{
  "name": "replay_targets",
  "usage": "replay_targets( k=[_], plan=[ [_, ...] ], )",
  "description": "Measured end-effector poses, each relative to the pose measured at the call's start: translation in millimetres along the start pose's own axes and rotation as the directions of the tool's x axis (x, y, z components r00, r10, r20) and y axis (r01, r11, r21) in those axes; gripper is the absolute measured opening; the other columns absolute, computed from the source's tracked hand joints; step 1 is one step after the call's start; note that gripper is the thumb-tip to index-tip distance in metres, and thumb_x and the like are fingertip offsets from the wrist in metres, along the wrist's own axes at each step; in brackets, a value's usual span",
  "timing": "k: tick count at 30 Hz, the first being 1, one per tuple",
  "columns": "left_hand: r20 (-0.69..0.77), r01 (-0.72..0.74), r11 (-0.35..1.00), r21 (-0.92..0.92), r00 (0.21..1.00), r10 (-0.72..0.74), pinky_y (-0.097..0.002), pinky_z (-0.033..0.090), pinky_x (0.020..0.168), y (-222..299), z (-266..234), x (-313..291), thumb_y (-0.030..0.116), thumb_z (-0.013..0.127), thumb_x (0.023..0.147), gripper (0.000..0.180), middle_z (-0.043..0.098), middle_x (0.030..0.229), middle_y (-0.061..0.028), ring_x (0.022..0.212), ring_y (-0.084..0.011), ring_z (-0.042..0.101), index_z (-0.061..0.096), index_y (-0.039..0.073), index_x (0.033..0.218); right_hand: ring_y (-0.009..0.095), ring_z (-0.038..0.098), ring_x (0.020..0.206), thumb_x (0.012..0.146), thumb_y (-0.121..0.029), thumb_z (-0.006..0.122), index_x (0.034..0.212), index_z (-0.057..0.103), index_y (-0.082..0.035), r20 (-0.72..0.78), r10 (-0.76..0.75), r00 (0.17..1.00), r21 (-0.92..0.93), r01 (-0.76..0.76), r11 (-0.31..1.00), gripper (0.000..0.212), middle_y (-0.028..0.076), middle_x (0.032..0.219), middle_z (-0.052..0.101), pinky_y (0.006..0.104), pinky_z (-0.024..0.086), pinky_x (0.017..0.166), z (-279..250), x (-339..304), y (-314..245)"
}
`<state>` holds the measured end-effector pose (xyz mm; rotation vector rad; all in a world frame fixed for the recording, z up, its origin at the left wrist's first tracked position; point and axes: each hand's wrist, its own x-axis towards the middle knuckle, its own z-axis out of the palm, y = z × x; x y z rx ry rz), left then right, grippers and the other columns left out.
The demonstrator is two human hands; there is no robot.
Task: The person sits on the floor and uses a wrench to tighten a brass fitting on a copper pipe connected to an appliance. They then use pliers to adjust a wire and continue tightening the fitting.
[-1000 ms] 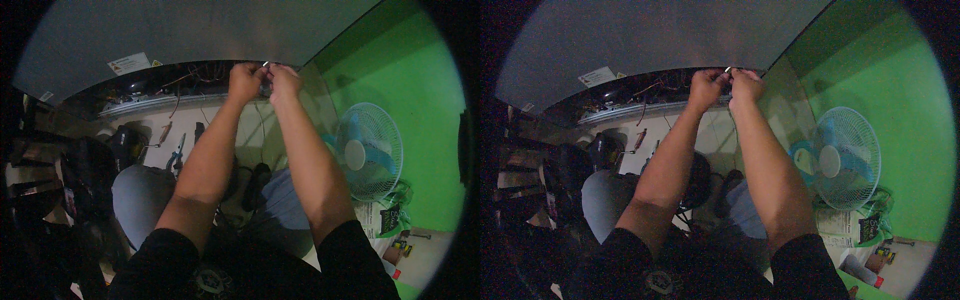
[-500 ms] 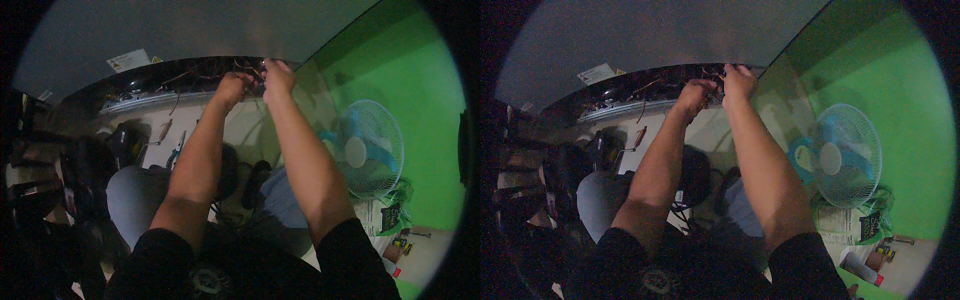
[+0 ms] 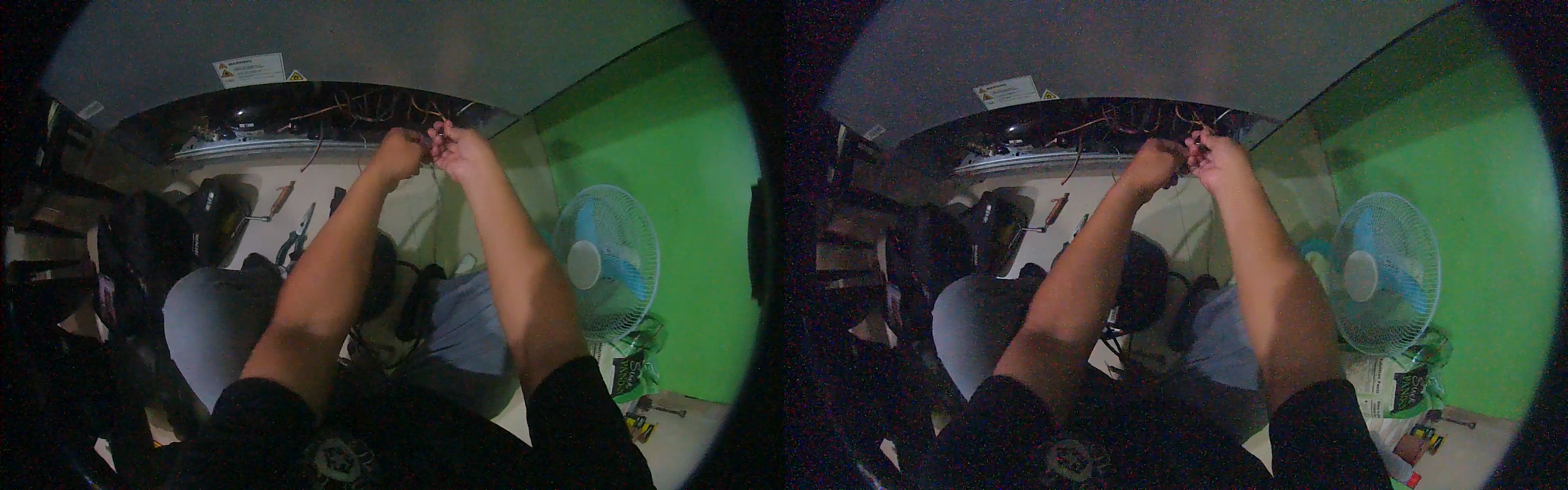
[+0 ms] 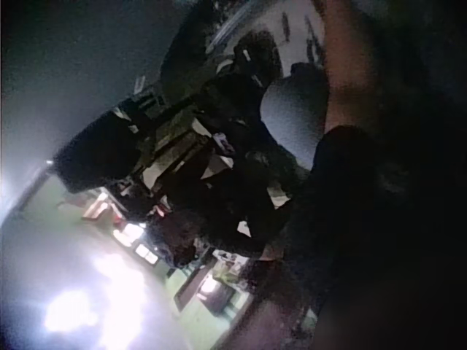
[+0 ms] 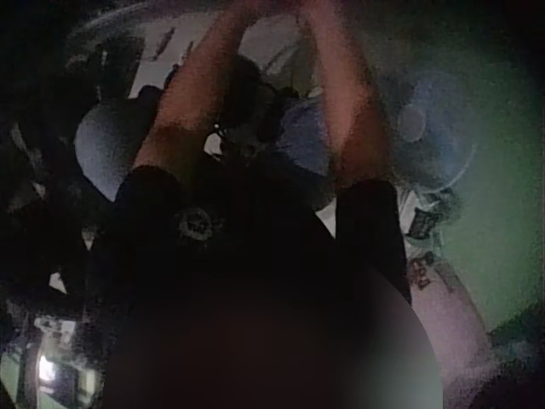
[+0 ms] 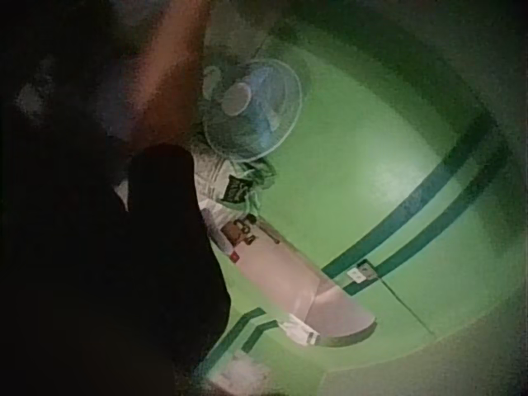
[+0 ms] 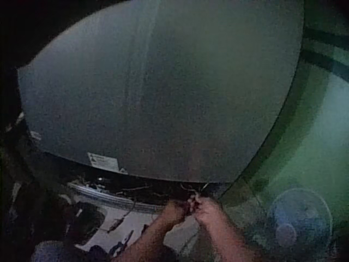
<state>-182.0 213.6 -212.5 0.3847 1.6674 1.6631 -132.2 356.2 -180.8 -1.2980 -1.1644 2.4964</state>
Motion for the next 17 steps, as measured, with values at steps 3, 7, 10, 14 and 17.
replay_targets(
  k=[3,7,10,14,17],
  plan=[
    [0.053,0.007,1.0,0.02,0.999,-0.008,-0.0291,0.038,0.047,-2,-6,-18,0.013,0.059,0.092,0.015,0.063,0.072,-0.0039,0.054,-0.012,0.05,0.069,0.002,0.092,0.019,0.057,0.08,0.101,-0.012,0.053,0.116,0.054,-0.001,0.043,0.076,0.996,0.08,-0.079,0.994,0.019,0.019,0.111,0.061,0.035,0.05,0.076,-6,-8,0],
    [0.135,0.053,0.998,-0.022,0.99,-0.05,-0.0281,0.04,0.049,3,-18,-57,0.018,0.061,0.095,0.018,0.064,0.076,-0.0041,0.056,-0.0112,0.051,0.069,0.002,0.093,0.021,0.059,0.083,0.1,-0.012,0.053,0.111,0.058,0.001,0.073,0.123,0.99,0.066,-0.127,0.99,0.018,0.019,0.108,0.061,0.0388,0.05,0.075,-3,-22,6],
    [0.119,-0.175,0.983,0.052,0.979,0.168,-0.0267,0.042,0.053,13,-19,-90,0.019,0.062,0.097,0.019,0.063,0.078,-0.0025,0.06,-0.01,0.052,0.068,0.002,0.095,0.023,0.061,0.086,0.098,-0.013,0.057,0.112,0.056,0.003,0.181,0.106,0.978,-0.016,-0.105,0.994,0.021,0.018,0.108,0.061,0.0391,0.052,0.078,-7,-41,11],
    [0.162,-0.436,0.879,0.195,0.898,0.41,-0.0272,0.044,0.058,32,-13,-142,0.018,0.065,0.096,0.017,0.061,0.084,-0.0026,0.064,-0.0095,0.051,0.068,0.001,0.099,0.024,0.063,0.094,0.096,-0.015,0.062,0.117,0.055,0.002,0.358,0.07,0.931,-0.074,-0.046,0.996,0.028,0.016,0.112,0.061,0.0378,0.055,0.084,-14,-87,13],
    [0.155,-0.455,0.857,0.243,0.89,0.429,-0.0307,0.047,0.061,39,-10,-180,0.019,0.068,0.095,0.022,0.06,0.097,-0.0053,0.069,-0.01,0.054,0.069,0.002,0.109,0.029,0.064,0.093,0.092,-0.015,0.068,0.117,0.06,0.002,0.307,0.115,0.945,0.095,-0.15,0.984,0.032,0.013,0.103,0.063,0.0463,0.056,0.085,-17,-123,25]
  ],
)
